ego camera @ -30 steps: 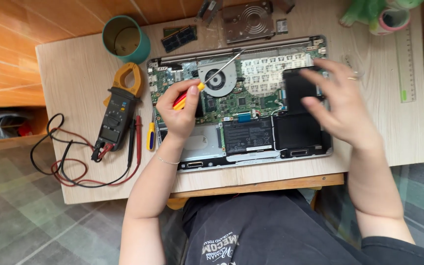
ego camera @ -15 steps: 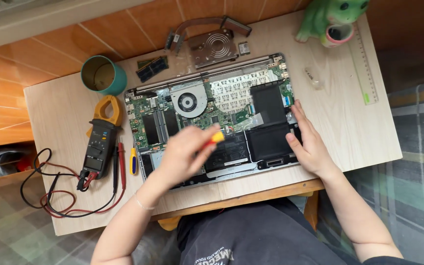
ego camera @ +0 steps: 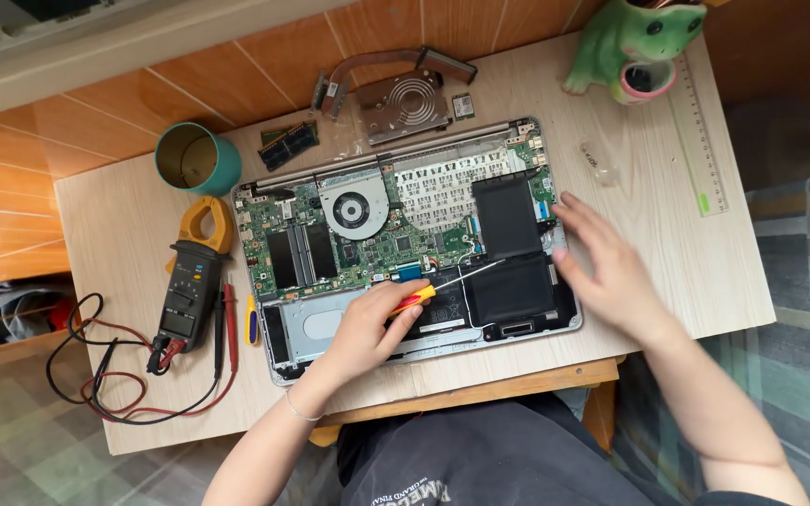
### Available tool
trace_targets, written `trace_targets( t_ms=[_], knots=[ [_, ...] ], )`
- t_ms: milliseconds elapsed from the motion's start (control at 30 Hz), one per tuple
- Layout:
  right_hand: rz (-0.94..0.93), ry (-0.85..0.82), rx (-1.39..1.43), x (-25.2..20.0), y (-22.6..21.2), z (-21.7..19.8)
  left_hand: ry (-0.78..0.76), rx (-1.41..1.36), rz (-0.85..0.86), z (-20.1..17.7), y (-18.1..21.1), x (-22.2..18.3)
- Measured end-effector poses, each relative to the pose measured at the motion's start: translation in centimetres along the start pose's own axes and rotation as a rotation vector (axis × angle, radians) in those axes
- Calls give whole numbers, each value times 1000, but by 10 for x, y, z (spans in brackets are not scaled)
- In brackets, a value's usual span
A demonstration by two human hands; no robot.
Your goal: Repairing and connecting components on a laptop motherboard using tools.
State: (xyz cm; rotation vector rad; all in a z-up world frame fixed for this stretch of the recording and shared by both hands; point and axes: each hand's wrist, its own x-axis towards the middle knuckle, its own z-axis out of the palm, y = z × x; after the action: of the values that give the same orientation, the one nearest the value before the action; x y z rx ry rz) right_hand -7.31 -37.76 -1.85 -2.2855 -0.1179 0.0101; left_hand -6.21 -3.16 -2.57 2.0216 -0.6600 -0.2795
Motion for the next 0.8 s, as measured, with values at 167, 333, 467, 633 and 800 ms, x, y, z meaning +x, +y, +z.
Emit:
trace_targets(
  t_ms=[167,333,467,633,800],
  knots=[
    [-89,27,-149,62,9,-18,6,-17,-45,0,2,1],
    [-52,28,-194,100,17,-22,36,-68,-3,-17,12,14],
    [6,3,-121,96,20,-20,59,0,-23,-36,26,54],
    [185,-53,9,90,17,-15,-40,197,-16,-44,43,123],
    [161,-57,33,91,19,-14,-48,579,309,-31,47,176]
  ],
)
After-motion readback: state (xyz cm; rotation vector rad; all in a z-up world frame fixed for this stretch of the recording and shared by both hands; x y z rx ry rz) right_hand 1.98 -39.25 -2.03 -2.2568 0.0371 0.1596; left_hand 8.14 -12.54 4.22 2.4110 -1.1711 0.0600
